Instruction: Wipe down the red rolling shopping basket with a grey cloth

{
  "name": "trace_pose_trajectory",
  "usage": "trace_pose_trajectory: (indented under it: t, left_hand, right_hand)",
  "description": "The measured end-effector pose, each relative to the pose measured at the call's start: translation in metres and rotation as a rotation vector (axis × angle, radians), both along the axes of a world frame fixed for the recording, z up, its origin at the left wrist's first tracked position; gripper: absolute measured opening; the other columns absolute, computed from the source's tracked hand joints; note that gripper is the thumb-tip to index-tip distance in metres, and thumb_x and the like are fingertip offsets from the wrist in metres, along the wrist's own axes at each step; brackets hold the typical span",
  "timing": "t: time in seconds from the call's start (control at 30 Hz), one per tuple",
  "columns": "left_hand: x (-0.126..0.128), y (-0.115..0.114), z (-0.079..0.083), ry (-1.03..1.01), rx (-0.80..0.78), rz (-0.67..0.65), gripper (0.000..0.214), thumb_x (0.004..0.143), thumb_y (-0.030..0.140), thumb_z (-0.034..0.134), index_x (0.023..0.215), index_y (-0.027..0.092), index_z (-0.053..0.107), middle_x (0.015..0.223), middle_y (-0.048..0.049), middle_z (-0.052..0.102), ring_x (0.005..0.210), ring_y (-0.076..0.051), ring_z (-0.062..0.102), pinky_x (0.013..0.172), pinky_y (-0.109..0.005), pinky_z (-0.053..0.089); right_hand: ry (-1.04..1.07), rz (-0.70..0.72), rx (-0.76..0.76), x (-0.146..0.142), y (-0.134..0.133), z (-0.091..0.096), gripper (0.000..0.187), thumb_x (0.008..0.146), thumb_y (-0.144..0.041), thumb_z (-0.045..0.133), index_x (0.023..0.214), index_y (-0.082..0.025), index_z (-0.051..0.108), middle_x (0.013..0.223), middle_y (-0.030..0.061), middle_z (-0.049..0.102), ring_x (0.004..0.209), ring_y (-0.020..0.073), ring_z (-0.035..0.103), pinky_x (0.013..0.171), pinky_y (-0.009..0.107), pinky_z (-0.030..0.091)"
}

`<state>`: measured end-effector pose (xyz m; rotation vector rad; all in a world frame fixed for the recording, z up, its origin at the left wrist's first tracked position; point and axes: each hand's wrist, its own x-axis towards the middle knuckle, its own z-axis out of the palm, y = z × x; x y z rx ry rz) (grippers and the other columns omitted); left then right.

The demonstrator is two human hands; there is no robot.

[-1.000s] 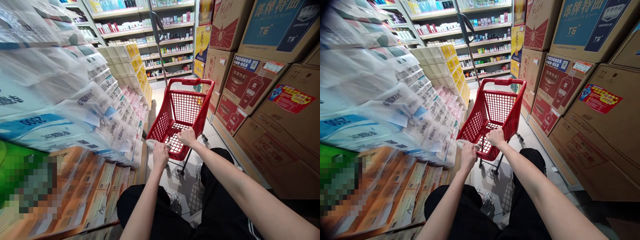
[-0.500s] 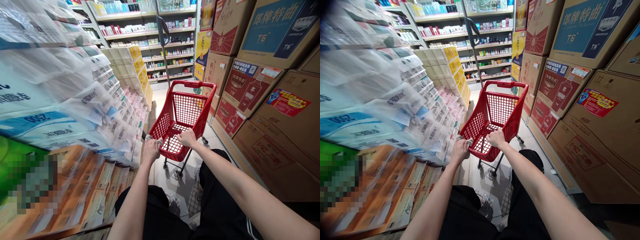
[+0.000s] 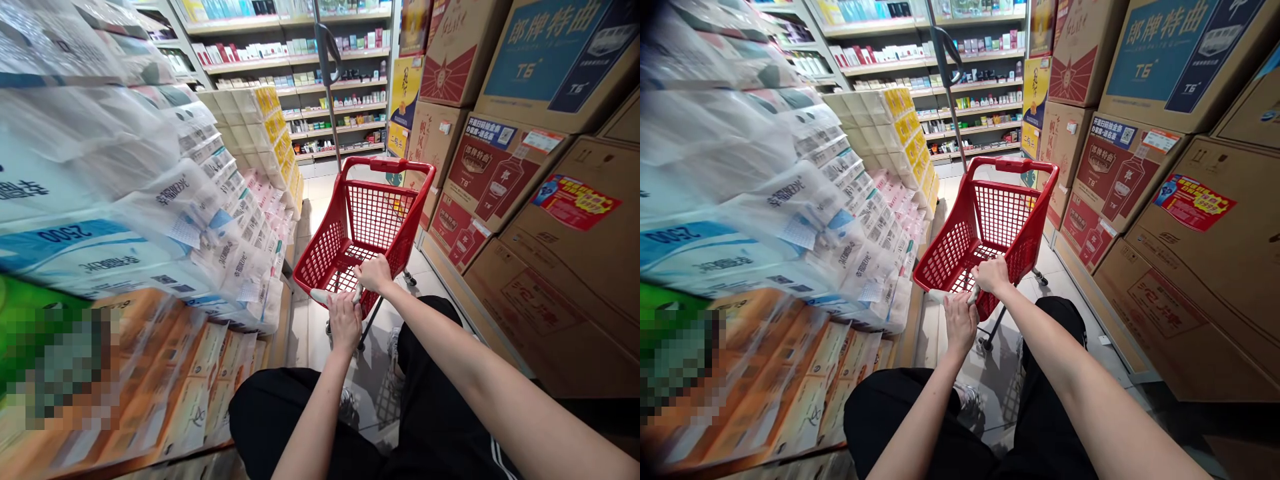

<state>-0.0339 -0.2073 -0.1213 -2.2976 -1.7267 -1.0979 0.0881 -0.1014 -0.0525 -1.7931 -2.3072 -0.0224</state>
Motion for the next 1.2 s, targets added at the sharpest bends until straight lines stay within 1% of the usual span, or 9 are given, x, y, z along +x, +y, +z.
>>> trace_pose_trajectory:
  t: [0.17, 0.3, 0.53, 0.7, 0.77, 0.87, 1.03, 1.1, 1.2]
  left_hand:
    - [-0.042, 0.013, -0.001, 0.195, 0.027, -0.161, 0.034, 0.089, 0.030, 0.041, 0.121, 0.019, 0.045, 0.117, -0.0107, 0.056, 0.118, -0.023, 0.048, 0.112, -0.050, 0.022]
    - [-0.062, 0.021, 0.002, 0.220, 0.039, -0.127, 0.031, 0.090, 0.030, 0.038, 0.117, 0.019, 0.047, 0.116, -0.0109, 0.057, 0.117, -0.023, 0.048, 0.110, -0.050, 0.024]
    - [-0.036, 0.014, 0.001, 0.144, 0.013, 0.000, 0.022, 0.089, 0.025, 0.036, 0.105, 0.019, 0.049, 0.103, -0.0112, 0.058, 0.110, -0.024, 0.050, 0.109, -0.052, 0.026]
    - [-0.030, 0.005, -0.007, 0.178, 0.065, -0.063, 0.031, 0.089, 0.027, 0.038, 0.119, 0.019, 0.043, 0.117, -0.0118, 0.054, 0.117, -0.025, 0.046, 0.110, -0.053, 0.023]
    - [-0.040, 0.008, -0.006, 0.229, 0.070, -0.127, 0.032, 0.089, 0.028, 0.040, 0.120, 0.019, 0.043, 0.117, -0.0108, 0.055, 0.116, -0.024, 0.047, 0.109, -0.052, 0.025]
    - [-0.070, 0.021, 0.002, 0.318, 0.022, -0.220, 0.029, 0.088, 0.030, 0.040, 0.114, 0.021, 0.048, 0.108, -0.0077, 0.059, 0.108, -0.022, 0.052, 0.109, -0.047, 0.028]
    - [-0.121, 0.044, 0.024, 0.362, -0.043, -0.201, 0.026, 0.089, 0.030, 0.035, 0.105, 0.021, 0.053, 0.103, -0.0083, 0.059, 0.104, -0.022, 0.052, 0.108, -0.046, 0.030]
    - [-0.126, 0.049, 0.027, 0.344, -0.052, -0.172, 0.025, 0.089, 0.029, 0.034, 0.100, 0.020, 0.054, 0.098, -0.0087, 0.059, 0.102, -0.023, 0.053, 0.106, -0.046, 0.031]
    - [-0.118, 0.051, 0.026, 0.283, -0.022, -0.068, 0.022, 0.089, 0.027, 0.034, 0.092, 0.019, 0.054, 0.090, -0.0094, 0.057, 0.098, -0.024, 0.053, 0.104, -0.046, 0.033]
  right_hand:
    - [-0.005, 0.072, -0.016, 0.006, -0.003, 0.003, 0.053, 0.093, -0.033, 0.026, 0.074, -0.017, 0.073, 0.078, 0.0089, 0.072, 0.074, 0.0171, 0.063, 0.087, 0.034, 0.026]
    - [-0.017, 0.075, -0.027, 0.007, -0.004, 0.006, 0.052, 0.092, -0.032, 0.027, 0.074, -0.018, 0.074, 0.077, 0.0081, 0.072, 0.073, 0.0169, 0.063, 0.088, 0.035, 0.026]
    - [-0.009, 0.061, -0.047, 0.008, -0.002, 0.005, 0.052, 0.092, -0.034, 0.028, 0.074, -0.016, 0.074, 0.077, 0.0099, 0.072, 0.073, 0.0170, 0.062, 0.088, 0.034, 0.026]
    - [-0.007, 0.045, -0.019, 0.015, 0.000, 0.003, 0.046, 0.089, -0.033, 0.032, 0.077, -0.015, 0.073, 0.080, 0.0111, 0.072, 0.074, 0.0178, 0.062, 0.086, 0.034, 0.027]
    - [-0.015, 0.072, -0.022, 0.017, 0.001, 0.003, 0.047, 0.089, -0.034, 0.032, 0.074, -0.016, 0.073, 0.079, 0.0100, 0.072, 0.073, 0.0175, 0.061, 0.085, 0.034, 0.027]
    - [-0.035, 0.129, -0.032, 0.019, 0.000, 0.004, 0.052, 0.091, -0.035, 0.028, 0.071, -0.017, 0.072, 0.076, 0.0087, 0.071, 0.070, 0.0166, 0.061, 0.085, 0.034, 0.027]
    - [-0.028, 0.180, -0.026, 0.014, -0.002, 0.006, 0.057, 0.093, -0.036, 0.024, 0.070, -0.018, 0.072, 0.075, 0.0073, 0.071, 0.068, 0.0149, 0.061, 0.087, 0.034, 0.026]
    - [-0.027, 0.177, -0.032, 0.012, -0.001, 0.005, 0.057, 0.093, -0.036, 0.024, 0.071, -0.017, 0.072, 0.075, 0.0073, 0.071, 0.069, 0.0150, 0.062, 0.087, 0.034, 0.026]
    - [-0.030, 0.159, -0.043, 0.010, 0.001, 0.004, 0.057, 0.093, -0.036, 0.024, 0.070, -0.016, 0.072, 0.074, 0.0078, 0.071, 0.070, 0.0158, 0.062, 0.086, 0.034, 0.027]
